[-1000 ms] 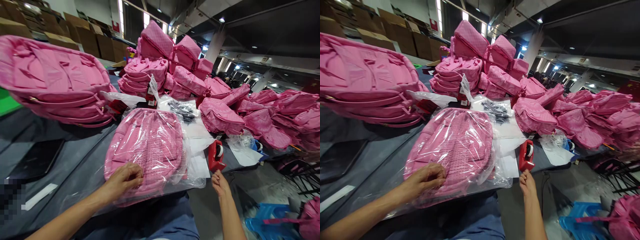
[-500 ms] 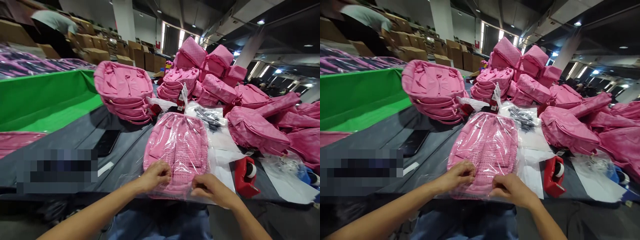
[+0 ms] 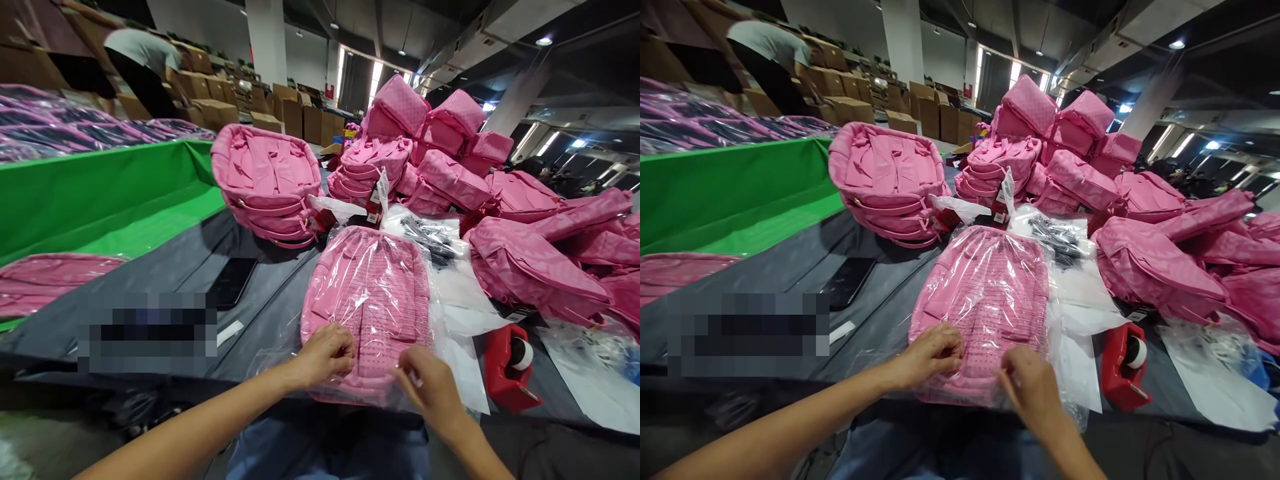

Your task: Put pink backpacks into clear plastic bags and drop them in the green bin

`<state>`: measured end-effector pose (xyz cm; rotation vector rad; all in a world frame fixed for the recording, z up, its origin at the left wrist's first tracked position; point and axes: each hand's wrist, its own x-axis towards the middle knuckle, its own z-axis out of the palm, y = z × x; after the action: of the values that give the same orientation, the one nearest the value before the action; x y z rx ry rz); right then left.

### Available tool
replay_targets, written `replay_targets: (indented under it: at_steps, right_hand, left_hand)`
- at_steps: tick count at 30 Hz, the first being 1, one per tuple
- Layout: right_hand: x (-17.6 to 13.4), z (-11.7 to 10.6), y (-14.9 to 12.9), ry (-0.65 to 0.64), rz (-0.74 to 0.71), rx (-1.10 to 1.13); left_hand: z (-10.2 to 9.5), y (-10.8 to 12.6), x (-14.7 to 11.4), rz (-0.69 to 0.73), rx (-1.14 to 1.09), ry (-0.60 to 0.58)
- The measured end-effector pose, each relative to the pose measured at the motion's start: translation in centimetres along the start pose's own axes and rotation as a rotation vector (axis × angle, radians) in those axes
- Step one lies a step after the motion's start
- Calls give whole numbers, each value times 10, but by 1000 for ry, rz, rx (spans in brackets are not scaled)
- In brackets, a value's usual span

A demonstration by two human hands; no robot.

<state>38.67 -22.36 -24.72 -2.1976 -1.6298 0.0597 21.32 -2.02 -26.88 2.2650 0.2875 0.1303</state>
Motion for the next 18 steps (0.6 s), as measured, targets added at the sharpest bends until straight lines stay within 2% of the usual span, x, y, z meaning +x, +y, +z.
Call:
replay_targets:
  at_steps: [2, 4, 7, 9, 11, 14, 18]
  right_hand:
    - [-5, 12, -13, -1, -91, -13]
    - [-2, 19, -20, -26, -95, -45]
    - [7, 19, -16, -124, -55, -33]
    - [11, 16, -12, -157, -42, -6]
    - [12, 16, -10, -159, -33, 13]
    - [9, 20, -12, -96, -33, 49]
    - [-15, 14, -8, 31, -41, 318]
  left_hand:
    - [-1, 5, -5, 20, 33, -21]
    - [-4, 8, -15, 101, 132, -24]
    - [-16, 1, -35, 236, 422, 72]
    - [-30, -11, -47, 197, 550, 135]
    - [-45, -23, -56, 114, 533, 148]
    - [-61, -34, -61, 71, 372, 130]
    - [-61, -32, -56, 58, 274, 125]
